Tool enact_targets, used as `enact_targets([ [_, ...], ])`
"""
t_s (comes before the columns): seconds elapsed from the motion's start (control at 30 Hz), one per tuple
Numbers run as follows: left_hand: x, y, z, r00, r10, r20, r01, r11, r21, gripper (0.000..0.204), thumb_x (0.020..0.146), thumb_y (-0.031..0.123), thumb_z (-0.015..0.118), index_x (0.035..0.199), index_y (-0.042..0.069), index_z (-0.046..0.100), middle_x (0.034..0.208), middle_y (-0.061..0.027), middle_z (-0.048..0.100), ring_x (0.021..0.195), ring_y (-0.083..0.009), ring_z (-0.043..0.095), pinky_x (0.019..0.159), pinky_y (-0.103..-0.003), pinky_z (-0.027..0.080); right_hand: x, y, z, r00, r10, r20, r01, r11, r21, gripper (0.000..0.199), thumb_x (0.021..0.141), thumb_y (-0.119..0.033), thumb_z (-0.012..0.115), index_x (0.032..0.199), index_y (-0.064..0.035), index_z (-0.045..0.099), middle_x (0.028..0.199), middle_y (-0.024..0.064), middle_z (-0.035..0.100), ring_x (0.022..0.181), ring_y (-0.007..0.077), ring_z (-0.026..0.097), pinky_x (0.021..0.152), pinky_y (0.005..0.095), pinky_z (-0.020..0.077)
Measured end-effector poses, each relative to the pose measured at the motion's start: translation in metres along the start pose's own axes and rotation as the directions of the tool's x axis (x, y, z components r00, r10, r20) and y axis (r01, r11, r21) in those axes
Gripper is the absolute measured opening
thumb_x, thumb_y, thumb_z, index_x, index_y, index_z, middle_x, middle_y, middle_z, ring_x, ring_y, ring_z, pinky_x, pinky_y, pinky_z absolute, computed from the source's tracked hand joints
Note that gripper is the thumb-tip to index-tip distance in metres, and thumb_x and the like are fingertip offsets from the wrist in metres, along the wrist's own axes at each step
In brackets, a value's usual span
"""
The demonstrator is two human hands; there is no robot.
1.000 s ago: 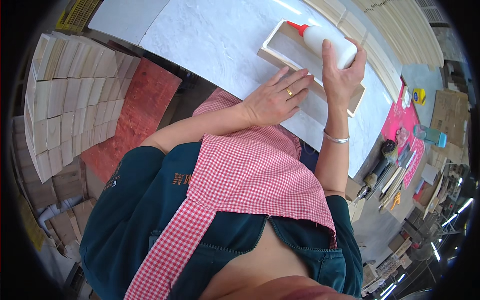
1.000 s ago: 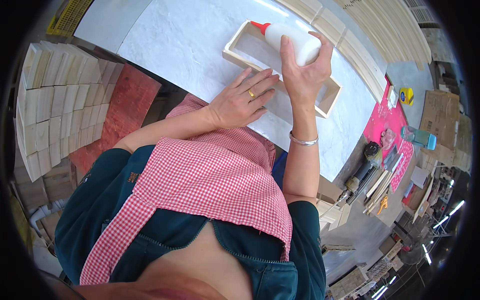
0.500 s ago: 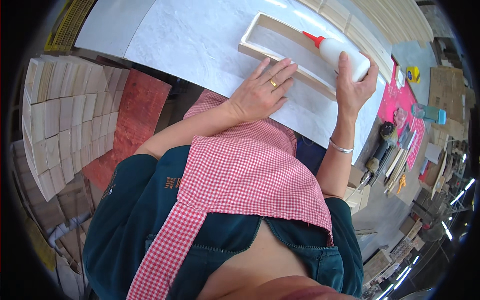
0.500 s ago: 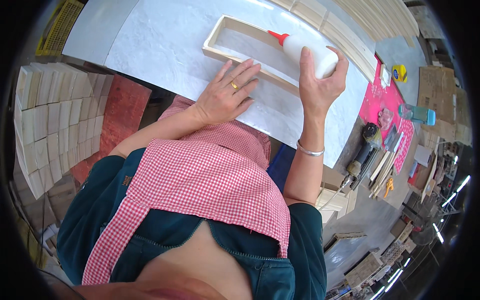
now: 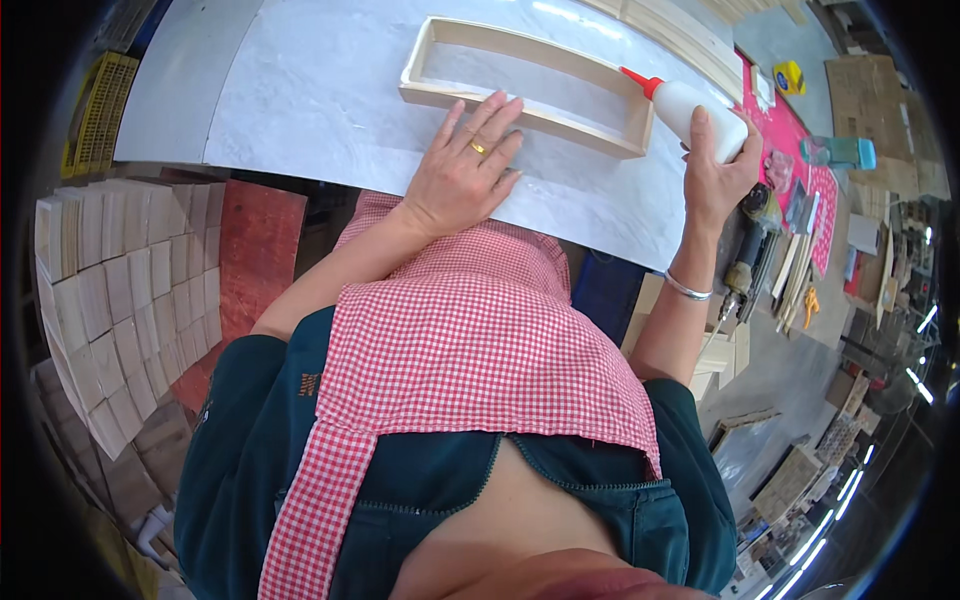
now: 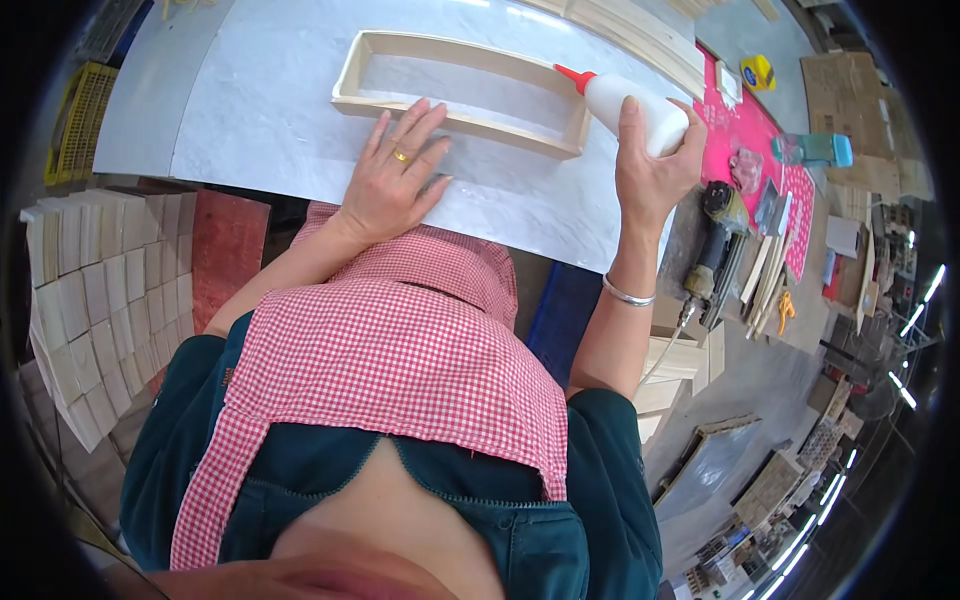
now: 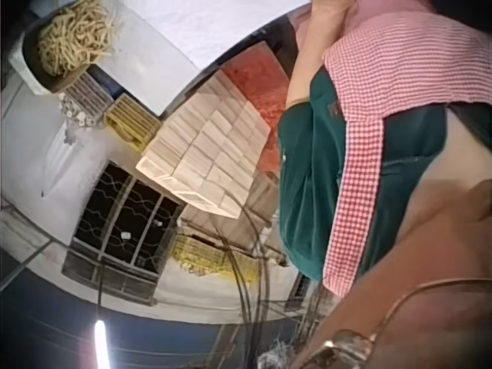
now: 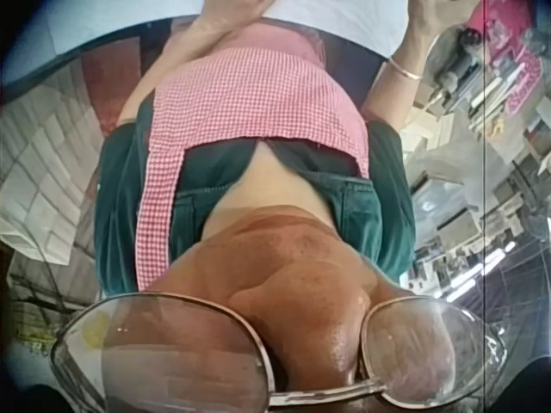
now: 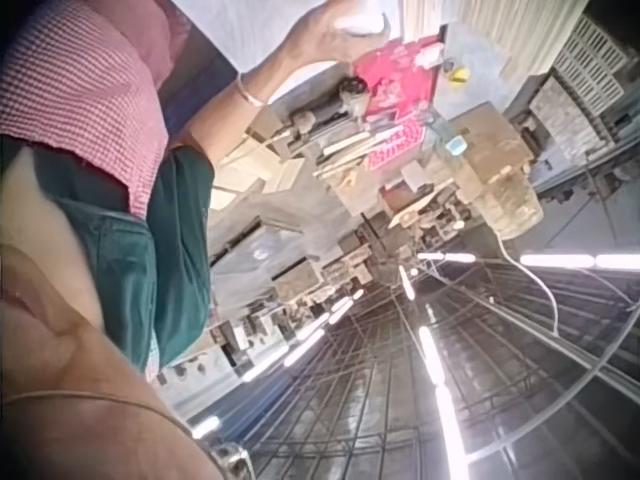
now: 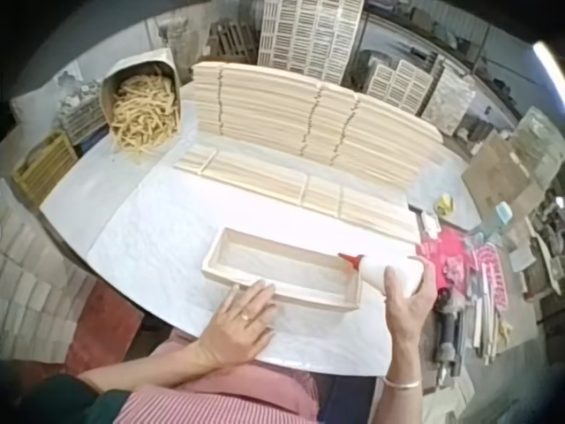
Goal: Assemble wooden trays or boxes using glue and a pneumatic nail gun.
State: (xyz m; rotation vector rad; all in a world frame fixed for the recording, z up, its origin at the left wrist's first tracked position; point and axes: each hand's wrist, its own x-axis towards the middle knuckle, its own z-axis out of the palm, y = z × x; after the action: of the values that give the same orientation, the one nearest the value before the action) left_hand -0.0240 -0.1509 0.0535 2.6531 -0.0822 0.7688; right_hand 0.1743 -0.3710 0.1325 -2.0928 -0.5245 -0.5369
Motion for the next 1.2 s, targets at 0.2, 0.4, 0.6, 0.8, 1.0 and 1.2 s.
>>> enact_targets([
  [0.2, 0.001, 0.001, -0.001, 1.000, -0.003, 0.007, 0.003, 1.000, 0.010, 0.035, 0.087, 0.020, 0.070, 0.117, 0.004, 0.064, 0.157, -0.0123, 0.043, 0.150, -0.0287, 0.033, 0.123, -0.051, 0.024, 0.000, 0.010, -0.017, 0.999, 0.027, -0.045, -0.028, 0.999, -0.029, 0.052, 0.086, -0.032, 0.081, 0.119, 0.0002, 0.058, 0.099, 0.0176, 0.067, 0.077, 0.0249, 0.069, 0.057, 0.0292, 0.0595],
  [0.4, 0.002, 0.002, -0.002, 1.000, -0.008, 0.009, 0.008, 1.000, 0.007, 0.034, 0.087, 0.019, 0.071, 0.116, 0.004, 0.065, 0.157, -0.0122, 0.043, 0.149, -0.0298, 0.034, 0.122, -0.052, 0.026, 0.000, 0.015, -0.028, 0.997, 0.034, -0.075, -0.038, 0.998, -0.051, 0.052, 0.085, -0.032, 0.082, 0.117, 0.0017, 0.058, 0.097, 0.0182, 0.067, 0.073, 0.0246, 0.069, 0.056, 0.0288, 0.0591],
  [0.6, 0.000, 0.002, 0.001, 1.000, -0.003, 0.004, 0.003, 0.999, 0.032, 0.033, 0.087, 0.021, 0.070, 0.115, 0.004, 0.066, 0.158, -0.0121, 0.042, 0.150, -0.0273, 0.033, 0.123, -0.049, 0.024, -0.007, 0.012, -0.039, 0.994, 0.105, -0.043, -0.105, 0.994, -0.011, 0.052, 0.084, -0.031, 0.083, 0.115, 0.0030, 0.059, 0.096, 0.0183, 0.067, 0.072, 0.0244, 0.069, 0.055, 0.0289, 0.0587],
  [0.8, 0.000, 0.002, 0.001, 1.000, -0.004, -0.004, 0.004, 1.000, 0.025, 0.034, 0.087, 0.020, 0.071, 0.117, 0.005, 0.065, 0.156, -0.0107, 0.045, 0.149, -0.0278, 0.035, 0.123, -0.050, 0.025, -0.022, -0.011, -0.057, 0.975, 0.219, -0.020, -0.219, 0.975, 0.030, 0.046, 0.084, -0.028, 0.083, 0.113, 0.0009, 0.062, 0.095, 0.0162, 0.067, 0.077, 0.0243, 0.066, 0.060, 0.0314, 0.0577],
  [1.0, -0.001, -0.001, 0.002, 1.000, 0.001, -0.013, 0.000, 1.000, 0.023, 0.034, 0.087, 0.020, 0.071, 0.118, 0.005, 0.065, 0.156, -0.0103, 0.045, 0.150, -0.0272, 0.034, 0.123, -0.050, 0.025, -0.034, -0.026, -0.072, 0.971, 0.241, 0.009, -0.241, 0.971, -0.002, 0.046, 0.084, -0.027, 0.083, 0.113, 0.0012, 0.061, 0.094, 0.0165, 0.066, 0.073, 0.0231, 0.066, 0.054, 0.0294, 0.0572],
  [1.2, -0.003, -0.002, 0.000, 1.000, -0.016, -0.025, 0.017, 0.999, 0.047, 0.034, 0.087, 0.020, 0.071, 0.118, 0.007, 0.065, 0.155, -0.0098, 0.045, 0.149, -0.0281, 0.035, 0.123, -0.049, 0.025, -0.039, -0.043, -0.063, 0.941, 0.324, 0.095, -0.337, 0.922, 0.193, 0.046, 0.085, -0.025, 0.081, 0.116, 0.0010, 0.060, 0.094, 0.0163, 0.066, 0.068, 0.0214, 0.064, 0.054, 0.0283, 0.0561],
])
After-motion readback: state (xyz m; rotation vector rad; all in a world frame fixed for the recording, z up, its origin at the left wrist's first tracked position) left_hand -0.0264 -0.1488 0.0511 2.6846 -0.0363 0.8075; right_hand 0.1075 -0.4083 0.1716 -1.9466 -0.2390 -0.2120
